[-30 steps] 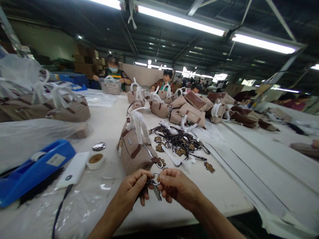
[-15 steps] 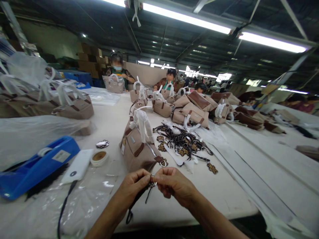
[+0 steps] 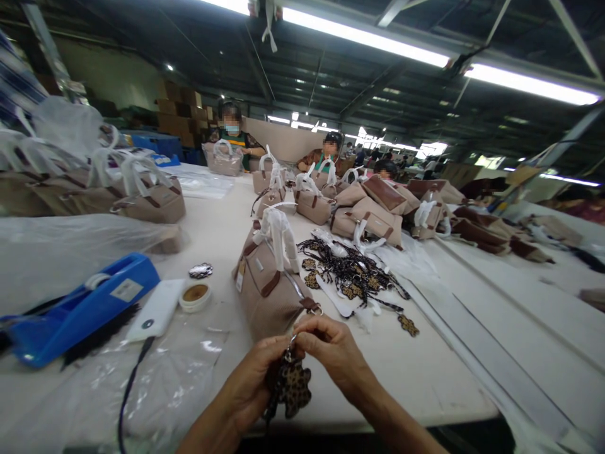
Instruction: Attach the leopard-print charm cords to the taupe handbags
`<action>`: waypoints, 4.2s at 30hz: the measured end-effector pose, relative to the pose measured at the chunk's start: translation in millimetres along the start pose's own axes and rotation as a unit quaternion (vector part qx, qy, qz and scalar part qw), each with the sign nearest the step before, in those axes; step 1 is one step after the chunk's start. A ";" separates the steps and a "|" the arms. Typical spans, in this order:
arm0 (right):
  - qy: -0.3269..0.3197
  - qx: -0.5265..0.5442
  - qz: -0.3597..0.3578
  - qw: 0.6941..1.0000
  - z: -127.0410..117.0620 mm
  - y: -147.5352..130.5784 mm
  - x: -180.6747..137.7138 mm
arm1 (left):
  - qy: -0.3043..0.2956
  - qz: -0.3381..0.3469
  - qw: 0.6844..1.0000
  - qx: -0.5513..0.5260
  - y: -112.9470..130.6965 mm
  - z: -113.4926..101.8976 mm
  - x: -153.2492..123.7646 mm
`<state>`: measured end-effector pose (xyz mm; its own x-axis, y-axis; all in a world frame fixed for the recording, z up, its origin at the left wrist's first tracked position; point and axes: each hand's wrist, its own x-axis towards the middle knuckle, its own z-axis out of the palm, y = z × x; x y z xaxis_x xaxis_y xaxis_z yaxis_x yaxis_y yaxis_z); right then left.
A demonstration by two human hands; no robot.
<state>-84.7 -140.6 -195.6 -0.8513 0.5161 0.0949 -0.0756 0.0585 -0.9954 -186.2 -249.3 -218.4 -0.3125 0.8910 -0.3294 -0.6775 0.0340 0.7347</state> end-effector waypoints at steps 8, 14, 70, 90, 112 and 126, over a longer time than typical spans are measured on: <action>0.064 0.007 0.085 0.994 -0.5 -10.0 -4.0 | 0.052 0.196 0.937 0.285 14.1 -14.9 -5.9; 0.076 0.069 0.114 0.988 4.0 -9.1 -4.5 | 0.027 0.207 0.919 0.333 24.3 -24.3 -12.4; 0.027 -0.174 -0.061 0.982 -18.5 -29.9 -11.1 | -0.029 0.084 0.986 0.144 15.6 7.5 -13.8; -0.003 0.057 0.107 0.993 -13.7 -21.3 -12.0 | -0.011 0.239 0.891 0.386 21.4 -9.5 -15.8; -0.002 0.260 0.146 0.955 -5.2 -12.8 -13.7 | -0.071 0.221 0.918 0.322 18.2 -0.1 -19.0; 0.048 0.071 0.083 0.993 -0.5 -17.2 -19.7 | 0.003 0.253 0.887 0.387 30.8 -3.9 -22.8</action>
<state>-66.4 -151.3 -180.4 -0.8053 0.5879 -0.0763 -0.0165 -0.1509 -0.9884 -202.5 -270.3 -190.5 -0.4511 0.8786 0.1565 0.2098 -0.0660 0.9755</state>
